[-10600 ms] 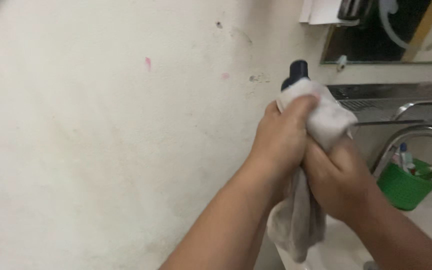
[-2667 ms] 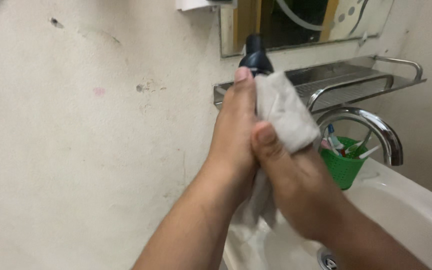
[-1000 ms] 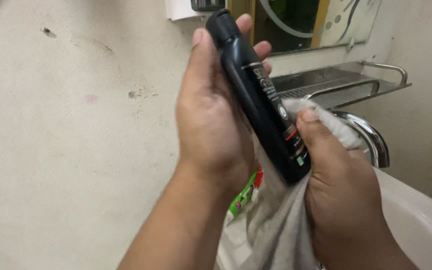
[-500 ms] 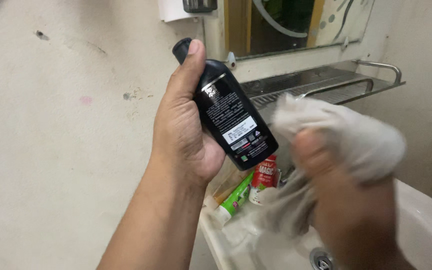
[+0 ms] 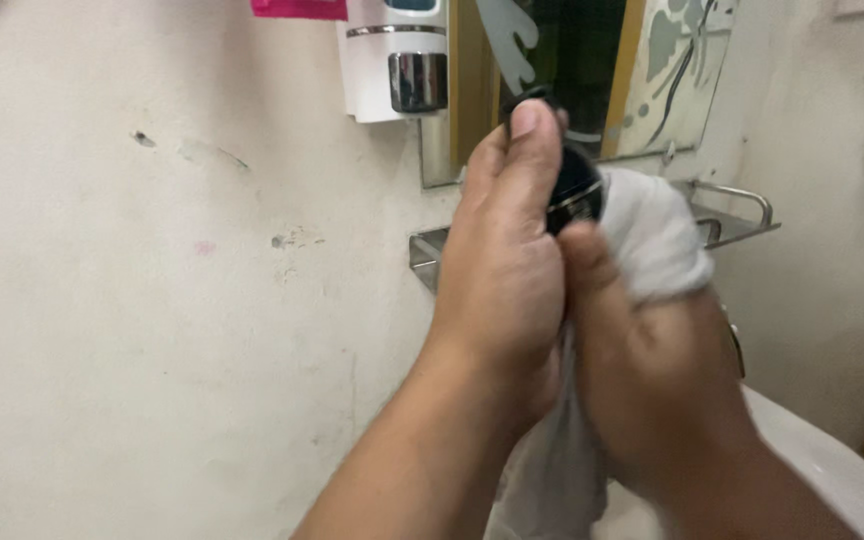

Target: The person hangs multiple pink sachets on a wall-mounted metal rack, then picks up a black shampoo bottle, rinses it under the tap, and wipes it dry with a cloth. The sachets remain hanging on the rack and the bottle is left clean and dry.

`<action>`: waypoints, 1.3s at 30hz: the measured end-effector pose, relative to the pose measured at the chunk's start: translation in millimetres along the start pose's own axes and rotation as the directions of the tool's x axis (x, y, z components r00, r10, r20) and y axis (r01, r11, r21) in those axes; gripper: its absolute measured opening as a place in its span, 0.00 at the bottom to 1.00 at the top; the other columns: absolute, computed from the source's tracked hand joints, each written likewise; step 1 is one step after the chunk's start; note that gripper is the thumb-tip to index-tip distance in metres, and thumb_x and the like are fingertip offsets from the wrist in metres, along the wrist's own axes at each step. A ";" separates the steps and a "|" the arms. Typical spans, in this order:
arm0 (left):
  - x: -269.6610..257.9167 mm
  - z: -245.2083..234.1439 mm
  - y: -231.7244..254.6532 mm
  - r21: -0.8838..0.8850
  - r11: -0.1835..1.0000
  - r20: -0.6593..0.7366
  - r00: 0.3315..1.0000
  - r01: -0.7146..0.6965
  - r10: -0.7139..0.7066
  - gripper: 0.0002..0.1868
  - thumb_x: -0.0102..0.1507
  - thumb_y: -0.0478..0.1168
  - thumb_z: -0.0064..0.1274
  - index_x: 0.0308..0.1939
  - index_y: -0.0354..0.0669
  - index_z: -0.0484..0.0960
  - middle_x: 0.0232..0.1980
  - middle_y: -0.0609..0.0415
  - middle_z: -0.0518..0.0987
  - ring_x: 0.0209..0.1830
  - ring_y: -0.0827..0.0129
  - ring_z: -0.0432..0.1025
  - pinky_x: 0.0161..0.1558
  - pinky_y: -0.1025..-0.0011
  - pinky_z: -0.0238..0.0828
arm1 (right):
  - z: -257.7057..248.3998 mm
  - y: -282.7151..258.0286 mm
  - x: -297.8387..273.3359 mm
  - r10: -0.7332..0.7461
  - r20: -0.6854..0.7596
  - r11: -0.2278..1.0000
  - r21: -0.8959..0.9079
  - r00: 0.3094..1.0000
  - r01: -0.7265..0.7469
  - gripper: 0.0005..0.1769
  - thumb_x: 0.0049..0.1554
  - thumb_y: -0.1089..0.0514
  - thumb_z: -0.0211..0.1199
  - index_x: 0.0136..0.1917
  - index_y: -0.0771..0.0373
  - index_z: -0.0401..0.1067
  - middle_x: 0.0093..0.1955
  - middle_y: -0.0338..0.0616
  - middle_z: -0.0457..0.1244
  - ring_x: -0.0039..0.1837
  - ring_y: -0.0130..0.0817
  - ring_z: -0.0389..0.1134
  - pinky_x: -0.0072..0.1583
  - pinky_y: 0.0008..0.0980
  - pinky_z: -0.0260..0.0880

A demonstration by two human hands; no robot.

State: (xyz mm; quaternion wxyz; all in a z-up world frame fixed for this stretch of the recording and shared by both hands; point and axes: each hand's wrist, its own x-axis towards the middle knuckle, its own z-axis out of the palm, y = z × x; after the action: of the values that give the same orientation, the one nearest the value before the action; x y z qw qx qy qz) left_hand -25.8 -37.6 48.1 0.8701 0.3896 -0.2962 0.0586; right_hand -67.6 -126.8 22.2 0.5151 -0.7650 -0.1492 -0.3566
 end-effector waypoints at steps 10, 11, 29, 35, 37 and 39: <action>8.7 5.3 24.5 -0.117 0.991 -0.036 0.997 0.069 -0.074 0.26 0.68 0.56 0.46 0.60 0.40 0.72 0.45 0.55 0.76 0.47 0.70 0.72 0.53 0.69 0.72 | -10.3 -9.7 46.8 0.311 0.142 0.869 0.357 0.940 -0.342 0.29 0.64 0.37 0.48 0.57 0.63 0.72 0.48 0.45 0.67 0.50 0.33 0.68 0.53 0.34 0.69; 11.9 3.7 25.3 -0.146 0.987 -0.060 0.995 0.075 -0.084 0.25 0.68 0.56 0.46 0.59 0.42 0.72 0.44 0.55 0.75 0.44 0.69 0.72 0.50 0.68 0.73 | -6.0 -10.3 44.2 0.186 0.162 0.901 0.365 0.969 -0.234 0.28 0.65 0.38 0.50 0.58 0.65 0.72 0.49 0.45 0.67 0.51 0.32 0.68 0.54 0.34 0.69; 24.9 -19.7 25.6 -0.315 0.932 0.062 0.984 0.177 -0.166 0.21 0.71 0.57 0.41 0.58 0.47 0.68 0.50 0.52 0.76 0.49 0.65 0.74 0.55 0.63 0.77 | 13.7 -3.0 32.9 -0.227 0.166 0.974 0.049 0.960 0.222 0.21 0.65 0.56 0.57 0.69 0.67 0.70 0.60 0.46 0.70 0.60 0.31 0.73 0.59 0.30 0.72; 31.0 -31.1 21.1 -0.288 0.940 -0.030 0.979 0.185 -0.202 0.21 0.72 0.57 0.42 0.57 0.45 0.71 0.50 0.53 0.73 0.49 0.66 0.70 0.55 0.64 0.75 | 28.0 3.5 16.2 -0.382 0.065 0.908 -0.160 0.922 0.387 0.24 0.64 0.57 0.56 0.71 0.69 0.65 0.63 0.50 0.67 0.65 0.35 0.69 0.64 0.32 0.67; 35.3 -30.4 14.7 -0.245 0.960 -0.008 0.990 0.135 -0.142 0.21 0.72 0.56 0.42 0.57 0.43 0.72 0.54 0.53 0.73 0.51 0.68 0.70 0.57 0.67 0.72 | 28.7 10.8 17.6 -0.389 0.020 0.910 -0.148 0.921 0.388 0.23 0.66 0.55 0.52 0.69 0.70 0.64 0.62 0.51 0.67 0.64 0.35 0.68 0.64 0.32 0.66; 40.7 -29.3 10.6 -0.195 0.979 0.047 0.998 0.056 -0.048 0.21 0.70 0.55 0.41 0.57 0.45 0.73 0.61 0.54 0.77 0.55 0.71 0.71 0.60 0.71 0.70 | 30.1 17.0 27.5 -0.243 -0.009 0.969 -0.045 0.970 0.242 0.22 0.68 0.50 0.49 0.66 0.67 0.68 0.56 0.47 0.69 0.59 0.33 0.70 0.62 0.30 0.68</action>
State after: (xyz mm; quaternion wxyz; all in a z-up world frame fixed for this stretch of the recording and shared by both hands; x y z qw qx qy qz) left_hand 17.7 -14.6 62.5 0.8991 0.3107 -0.3084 -0.0020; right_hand -26.4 -110.9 23.3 0.4518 -0.7496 -0.2299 -0.4256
